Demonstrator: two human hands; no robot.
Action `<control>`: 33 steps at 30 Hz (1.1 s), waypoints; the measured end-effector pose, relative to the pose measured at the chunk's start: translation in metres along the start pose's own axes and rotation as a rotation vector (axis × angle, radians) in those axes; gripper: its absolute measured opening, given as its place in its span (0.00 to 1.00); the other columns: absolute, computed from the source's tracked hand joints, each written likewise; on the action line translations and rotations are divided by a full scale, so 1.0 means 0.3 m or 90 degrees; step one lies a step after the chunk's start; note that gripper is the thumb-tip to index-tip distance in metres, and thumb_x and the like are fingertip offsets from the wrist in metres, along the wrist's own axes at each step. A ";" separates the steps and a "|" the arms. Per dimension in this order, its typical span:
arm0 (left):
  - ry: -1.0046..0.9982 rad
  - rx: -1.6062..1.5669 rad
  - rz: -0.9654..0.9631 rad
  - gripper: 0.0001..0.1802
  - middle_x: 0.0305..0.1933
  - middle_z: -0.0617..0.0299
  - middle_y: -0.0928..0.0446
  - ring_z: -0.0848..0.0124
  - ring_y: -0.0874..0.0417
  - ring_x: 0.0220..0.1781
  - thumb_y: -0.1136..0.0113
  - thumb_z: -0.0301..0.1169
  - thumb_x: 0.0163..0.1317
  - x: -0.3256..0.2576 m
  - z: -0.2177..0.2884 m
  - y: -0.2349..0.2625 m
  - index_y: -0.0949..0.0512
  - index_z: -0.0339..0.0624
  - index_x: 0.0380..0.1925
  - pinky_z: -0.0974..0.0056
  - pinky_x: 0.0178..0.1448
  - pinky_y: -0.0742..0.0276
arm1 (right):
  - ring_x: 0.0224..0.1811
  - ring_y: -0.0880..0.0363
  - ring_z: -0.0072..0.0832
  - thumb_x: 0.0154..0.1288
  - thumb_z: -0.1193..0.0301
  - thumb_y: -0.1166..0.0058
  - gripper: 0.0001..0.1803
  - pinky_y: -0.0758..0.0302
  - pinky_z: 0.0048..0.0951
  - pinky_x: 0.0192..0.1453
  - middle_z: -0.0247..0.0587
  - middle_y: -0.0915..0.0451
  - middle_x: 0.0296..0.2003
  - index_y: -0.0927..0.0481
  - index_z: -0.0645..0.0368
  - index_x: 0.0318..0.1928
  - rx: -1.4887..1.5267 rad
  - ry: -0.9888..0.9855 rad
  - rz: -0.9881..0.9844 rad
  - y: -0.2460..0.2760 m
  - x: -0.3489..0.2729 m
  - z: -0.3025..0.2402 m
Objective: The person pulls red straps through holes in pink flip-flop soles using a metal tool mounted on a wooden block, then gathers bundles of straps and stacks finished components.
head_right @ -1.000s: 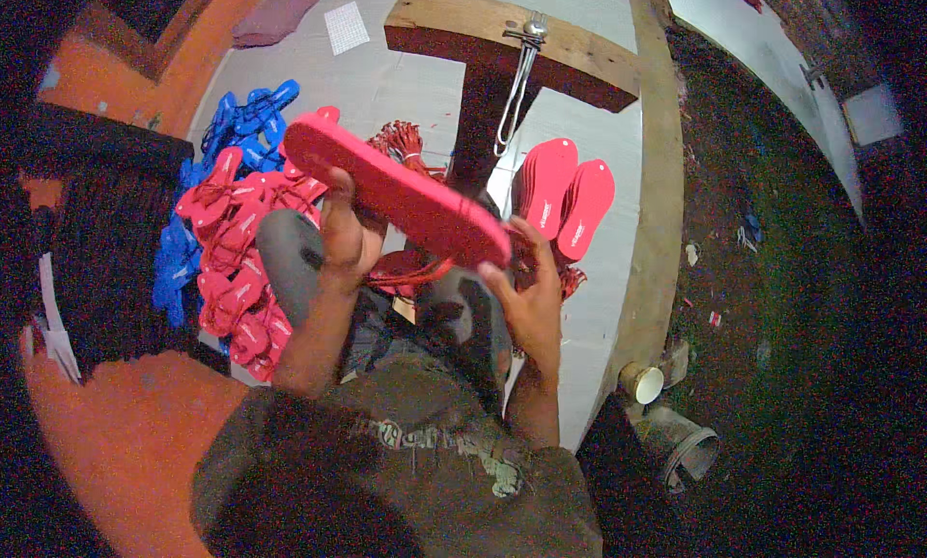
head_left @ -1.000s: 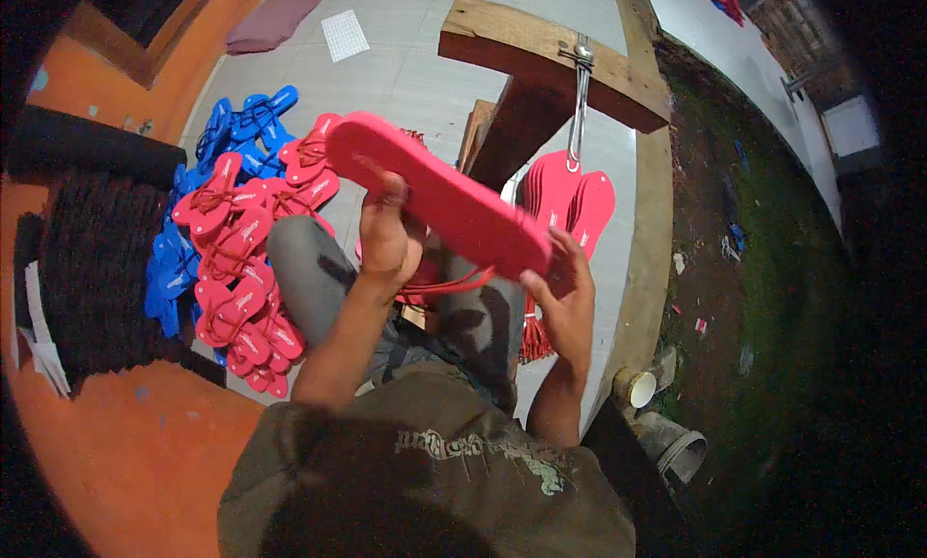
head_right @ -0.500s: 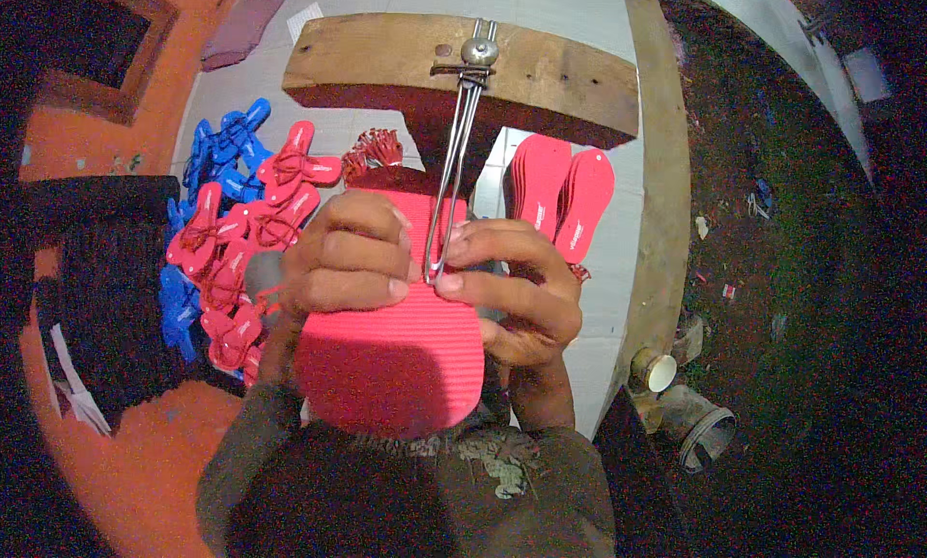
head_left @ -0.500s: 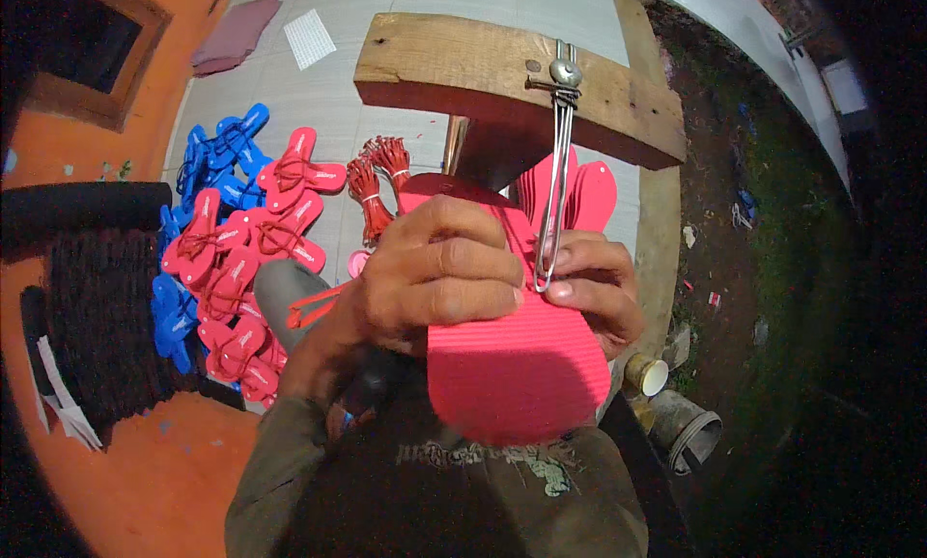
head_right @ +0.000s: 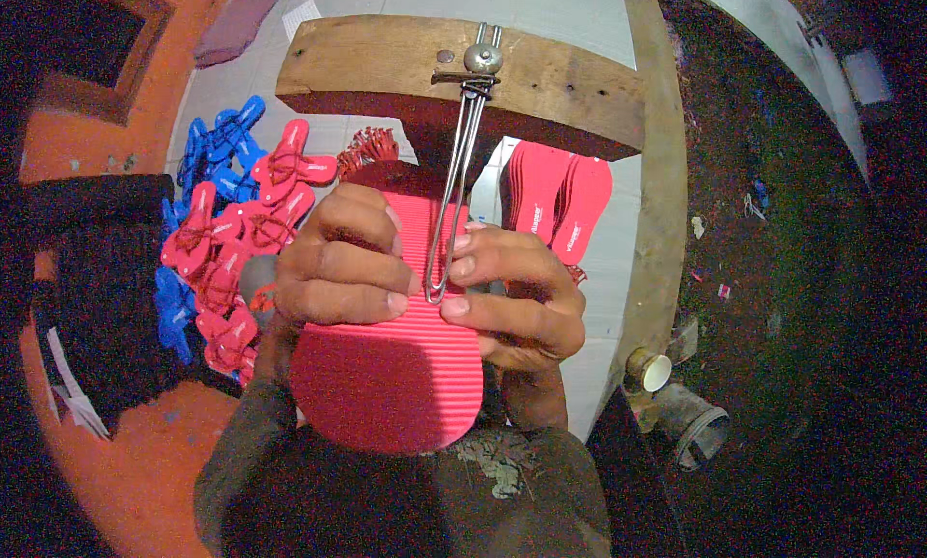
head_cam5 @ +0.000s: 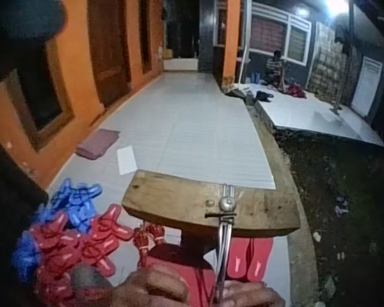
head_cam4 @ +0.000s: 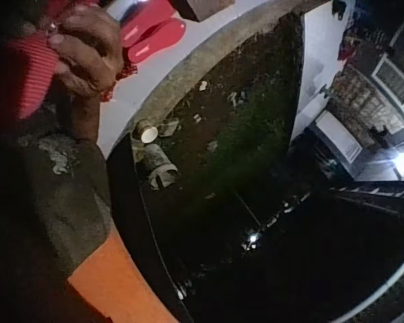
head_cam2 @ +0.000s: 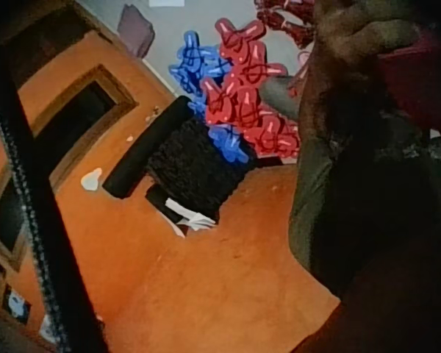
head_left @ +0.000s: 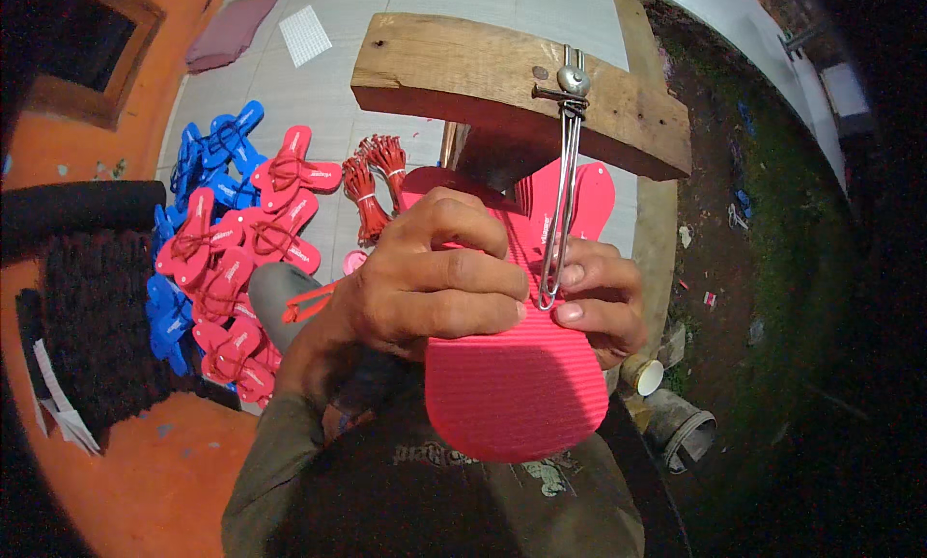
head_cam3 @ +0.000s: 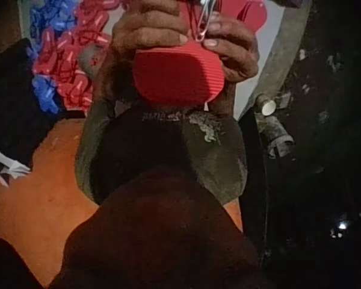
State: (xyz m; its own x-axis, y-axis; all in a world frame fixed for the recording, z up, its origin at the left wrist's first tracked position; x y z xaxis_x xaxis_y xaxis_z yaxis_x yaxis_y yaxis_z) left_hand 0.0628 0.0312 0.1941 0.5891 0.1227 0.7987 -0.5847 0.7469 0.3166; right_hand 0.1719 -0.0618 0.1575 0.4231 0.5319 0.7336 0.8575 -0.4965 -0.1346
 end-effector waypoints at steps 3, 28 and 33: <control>0.003 -0.007 -0.004 0.09 0.32 0.64 0.25 0.66 0.28 0.34 0.43 0.33 0.43 0.002 0.000 -0.002 0.25 0.43 0.27 0.61 0.38 0.32 | 0.39 0.25 0.38 0.53 0.55 0.48 0.18 0.29 0.41 0.47 0.45 0.25 0.33 0.21 0.58 0.29 -0.007 -0.015 0.007 -0.005 0.001 -0.007; 0.502 0.272 0.266 0.18 0.26 0.59 0.30 0.68 0.29 0.28 0.39 0.39 0.50 -0.360 -0.265 0.030 0.29 0.34 0.31 0.66 0.34 0.33 | 0.31 0.23 0.34 0.52 0.77 0.50 0.08 0.28 0.29 0.35 0.48 0.22 0.28 0.24 0.63 0.35 -0.332 -0.402 0.014 -0.055 -0.236 0.324; 0.778 -0.220 0.233 0.17 0.36 0.62 0.26 0.77 0.28 0.33 0.49 0.36 0.59 -0.612 -0.324 -0.057 0.28 0.35 0.42 0.72 0.35 0.30 | 0.32 0.28 0.17 0.56 0.71 0.46 0.12 0.30 0.21 0.34 0.38 0.22 0.29 0.24 0.67 0.38 -0.256 -0.529 -0.013 -0.142 -0.373 0.351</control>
State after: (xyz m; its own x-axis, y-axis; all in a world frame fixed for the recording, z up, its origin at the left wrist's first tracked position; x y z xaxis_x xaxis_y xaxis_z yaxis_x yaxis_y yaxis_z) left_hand 0.0187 0.0593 -0.0077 0.6551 0.7226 -0.2209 -0.7528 0.6491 -0.1091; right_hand 0.1187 -0.0280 0.0110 0.6159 0.7878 -0.0023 0.7673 -0.5992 0.2285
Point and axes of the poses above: each hand's wrist, its own x-axis towards the middle knuckle, its own y-axis out of the back of the hand, z = x × y, the point moved 7 cm from there along x, towards the middle knuckle
